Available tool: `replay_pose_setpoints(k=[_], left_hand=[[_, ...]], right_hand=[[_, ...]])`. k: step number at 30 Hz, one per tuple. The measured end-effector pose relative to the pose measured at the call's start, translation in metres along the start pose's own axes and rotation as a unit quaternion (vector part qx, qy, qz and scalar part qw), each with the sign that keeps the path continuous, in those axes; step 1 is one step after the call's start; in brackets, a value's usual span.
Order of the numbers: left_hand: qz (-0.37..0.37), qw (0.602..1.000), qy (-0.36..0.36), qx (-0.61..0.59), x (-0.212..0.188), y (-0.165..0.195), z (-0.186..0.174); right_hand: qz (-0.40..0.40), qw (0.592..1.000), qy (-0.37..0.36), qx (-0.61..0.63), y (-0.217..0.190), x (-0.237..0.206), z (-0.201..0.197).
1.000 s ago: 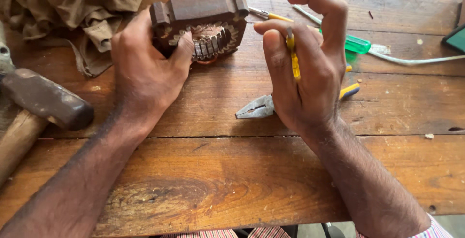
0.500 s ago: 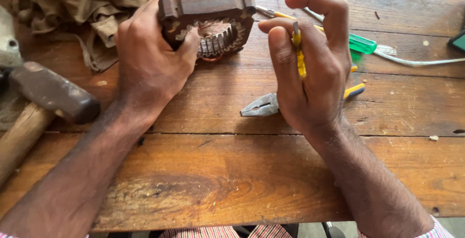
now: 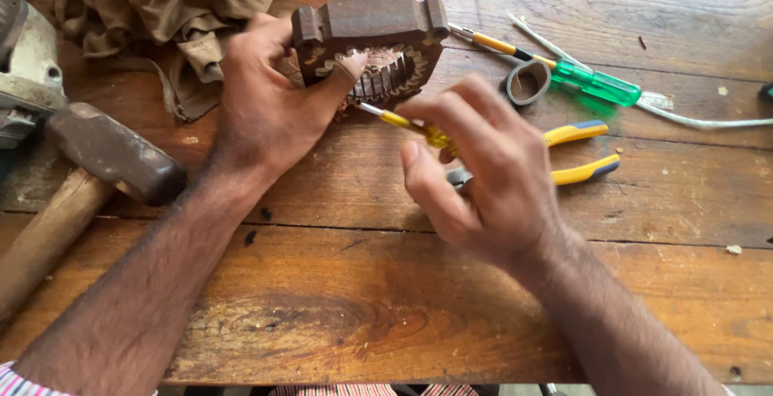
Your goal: The person holds a cast-iron motor stator housing on a wooden workbench and uses a yellow-handled screwdriver to scrape and pry at the copper windings and slot insulation inside the stator, working around the slots while rotating the housing. Pliers and other tools lie on the bench nearby.
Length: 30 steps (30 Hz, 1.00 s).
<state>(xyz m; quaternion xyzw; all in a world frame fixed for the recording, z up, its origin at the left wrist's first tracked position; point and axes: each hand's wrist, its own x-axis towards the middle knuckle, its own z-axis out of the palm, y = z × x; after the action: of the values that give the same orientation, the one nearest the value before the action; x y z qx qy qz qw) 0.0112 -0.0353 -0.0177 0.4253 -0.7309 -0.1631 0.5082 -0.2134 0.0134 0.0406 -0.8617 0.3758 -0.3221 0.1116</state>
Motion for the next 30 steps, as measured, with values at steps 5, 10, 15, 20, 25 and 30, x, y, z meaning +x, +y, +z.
replay_pose_setpoints(k=[5,10,15,20,25,30], left_hand=[[-0.031,0.998,-0.001,-0.06,-0.003,0.004,0.001],[-0.043,0.995,0.009,-0.091,-0.004,0.009,0.003],[-0.069,0.995,0.011,-0.072,-0.006,0.007,0.005],[-0.01,0.999,0.019,0.024,-0.008,0.002,0.007],[-0.09,0.994,0.005,0.061,-0.012,0.006,0.01],[-0.028,0.998,0.014,0.058,-0.008,0.008,0.006]], right_hand=[[0.033,0.999,-0.006,-0.002,0.0,-0.001,0.008],[0.032,0.999,-0.024,-0.008,0.003,-0.001,0.01],[0.045,0.999,-0.03,-0.001,0.002,-0.001,0.009],[0.034,0.999,-0.029,-0.003,0.003,-0.001,0.01],[0.039,0.999,-0.029,0.003,0.001,-0.001,0.009],[0.04,0.999,-0.023,0.007,0.0,0.001,0.008]])
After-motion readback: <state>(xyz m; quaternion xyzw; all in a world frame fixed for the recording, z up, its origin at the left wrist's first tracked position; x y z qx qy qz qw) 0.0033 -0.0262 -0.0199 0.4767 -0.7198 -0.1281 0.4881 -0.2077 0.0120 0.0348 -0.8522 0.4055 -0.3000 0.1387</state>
